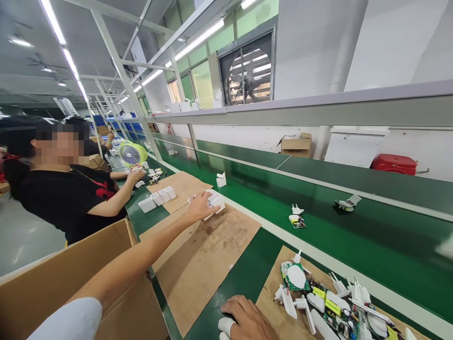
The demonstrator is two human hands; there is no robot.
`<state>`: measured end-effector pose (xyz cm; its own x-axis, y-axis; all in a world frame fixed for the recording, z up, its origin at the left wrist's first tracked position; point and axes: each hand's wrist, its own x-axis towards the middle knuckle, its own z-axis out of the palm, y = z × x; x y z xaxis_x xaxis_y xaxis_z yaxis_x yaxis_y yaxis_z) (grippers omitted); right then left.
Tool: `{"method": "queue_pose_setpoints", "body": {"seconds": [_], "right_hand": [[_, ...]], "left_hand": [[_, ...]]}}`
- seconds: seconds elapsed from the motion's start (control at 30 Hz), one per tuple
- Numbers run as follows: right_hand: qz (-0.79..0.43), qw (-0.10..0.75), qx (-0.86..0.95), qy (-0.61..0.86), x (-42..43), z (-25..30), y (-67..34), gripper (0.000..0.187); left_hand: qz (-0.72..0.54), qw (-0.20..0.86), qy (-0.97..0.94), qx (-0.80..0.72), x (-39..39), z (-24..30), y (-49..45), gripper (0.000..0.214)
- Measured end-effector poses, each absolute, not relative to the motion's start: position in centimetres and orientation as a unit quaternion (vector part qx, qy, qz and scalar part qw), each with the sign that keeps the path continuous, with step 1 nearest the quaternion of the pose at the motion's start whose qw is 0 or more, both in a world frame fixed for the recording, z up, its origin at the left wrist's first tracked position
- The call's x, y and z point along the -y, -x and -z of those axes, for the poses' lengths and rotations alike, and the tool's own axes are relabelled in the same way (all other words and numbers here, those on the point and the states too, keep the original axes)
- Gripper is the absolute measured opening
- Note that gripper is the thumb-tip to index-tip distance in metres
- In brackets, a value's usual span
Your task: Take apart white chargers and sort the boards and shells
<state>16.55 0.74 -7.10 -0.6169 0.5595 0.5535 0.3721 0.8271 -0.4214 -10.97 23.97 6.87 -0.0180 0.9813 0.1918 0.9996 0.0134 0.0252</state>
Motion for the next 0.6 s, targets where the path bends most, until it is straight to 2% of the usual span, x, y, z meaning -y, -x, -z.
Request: {"method": "queue_pose_setpoints", "body": {"seconds": [0.17, 0.3, 0.6], "right_hand": [[-0.121, 0.359, 0.896, 0.23, -0.5, 4.3, -17.3, 0.03], [-0.151, 0.344, 0.892, 0.25, 0.2, 3.0, -17.5, 0.029], [-0.161, 0.329, 0.889, 0.273, 0.3, 2.5, -17.3, 0.023]], "left_hand": [[0.089, 0.048, 0.735, 0.67, -21.1, -6.3, 6.8, 0.069], [0.097, 0.048, 0.741, 0.663, -20.0, -5.0, 4.3, 0.067], [0.142, 0.079, 0.761, 0.629, -19.0, -5.1, 3.9, 0.064]]}}
